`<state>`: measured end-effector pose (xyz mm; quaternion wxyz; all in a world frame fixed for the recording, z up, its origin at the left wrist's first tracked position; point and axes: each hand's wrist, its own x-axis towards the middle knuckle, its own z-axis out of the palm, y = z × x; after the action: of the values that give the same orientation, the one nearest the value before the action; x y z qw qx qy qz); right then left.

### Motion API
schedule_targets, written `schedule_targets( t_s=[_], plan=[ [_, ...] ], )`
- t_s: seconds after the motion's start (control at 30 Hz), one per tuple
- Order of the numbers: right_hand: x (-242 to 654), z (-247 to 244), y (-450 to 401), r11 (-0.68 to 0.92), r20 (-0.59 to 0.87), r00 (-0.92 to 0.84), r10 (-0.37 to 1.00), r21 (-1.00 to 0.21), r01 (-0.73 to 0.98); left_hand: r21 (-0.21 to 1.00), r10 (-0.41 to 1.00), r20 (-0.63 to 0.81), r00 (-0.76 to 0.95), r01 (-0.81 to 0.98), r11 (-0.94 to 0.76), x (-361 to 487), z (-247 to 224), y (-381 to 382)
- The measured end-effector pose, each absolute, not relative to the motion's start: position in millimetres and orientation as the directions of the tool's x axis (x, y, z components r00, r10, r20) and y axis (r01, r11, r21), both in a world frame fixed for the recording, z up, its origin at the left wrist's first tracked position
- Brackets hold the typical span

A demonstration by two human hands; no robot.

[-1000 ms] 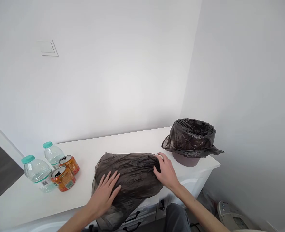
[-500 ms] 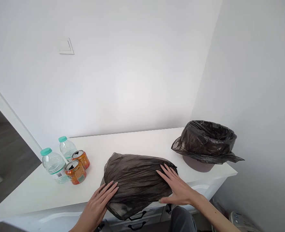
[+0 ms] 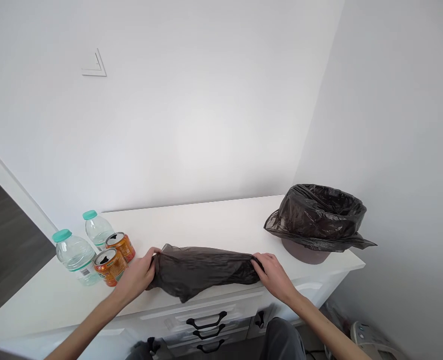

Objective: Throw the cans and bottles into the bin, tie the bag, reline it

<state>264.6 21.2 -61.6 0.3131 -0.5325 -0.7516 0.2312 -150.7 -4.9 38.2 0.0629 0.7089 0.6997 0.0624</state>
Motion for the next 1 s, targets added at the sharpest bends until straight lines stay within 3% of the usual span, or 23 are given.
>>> schedule_targets(
  t_s=[0.13, 0.27, 0.33, 0.4, 0.47, 0.57, 0.73, 0.9, 1.0],
  plan=[
    [250.7, -63.2, 30.0, 0.242, 0.168, -0.175, 0.97, -0.694, 0.678, 0.077, 0.99, 0.112, 0.084, 0.993, -0.093, -140.8, 52.4, 4.0],
    [242.2, -67.9, 31.9, 0.254, 0.191, -0.17, 0.967, -0.639, 0.726, 0.012, 0.799, 0.331, 0.501, 0.845, -0.535, -80.2, 50.6, -23.4],
    [238.6, -68.8, 32.5, 0.237, 0.189, -0.151, 0.97, -0.62, 0.748, -0.039, 0.628, 0.276, 0.728, 0.661, -0.749, -40.6, 37.9, -39.0],
    [236.0, -67.8, 33.3, 0.221, 0.18, -0.138, 0.974, -0.62, 0.753, -0.063, 0.517, 0.227, 0.826, 0.542, -0.838, -9.2, 18.4, -42.5],
    [236.1, -65.1, 34.0, 0.208, 0.162, -0.135, 0.978, -0.632, 0.747, -0.058, 0.537, 0.23, 0.812, 0.562, -0.825, 5.4, -3.3, -28.8],
    [242.5, -59.8, 32.7, 0.19, 0.134, -0.135, 0.982, -0.634, 0.749, -0.03, 0.677, 0.191, 0.711, 0.694, -0.72, -7.0, -27.7, 12.7],
    [244.7, -50.9, 17.1, 0.154, 0.154, -0.073, 0.985, -0.622, 0.767, -0.079, 0.778, 0.166, 0.606, 0.794, -0.602, -54.9, -35.5, 51.9],
    [203.7, -46.3, 3.0, 0.465, 0.412, -0.265, 0.872, -0.529, 0.71, -0.087, 0.733, 0.256, 0.63, 0.77, -0.632, -45.7, -47.9, 34.0],
    [183.1, -58.8, 9.8, 0.525, 0.37, -0.389, 0.844, -0.418, 0.742, -0.009, 0.727, 0.207, 0.655, 0.744, -0.668, -42.1, -59.9, 34.9]
  ],
)
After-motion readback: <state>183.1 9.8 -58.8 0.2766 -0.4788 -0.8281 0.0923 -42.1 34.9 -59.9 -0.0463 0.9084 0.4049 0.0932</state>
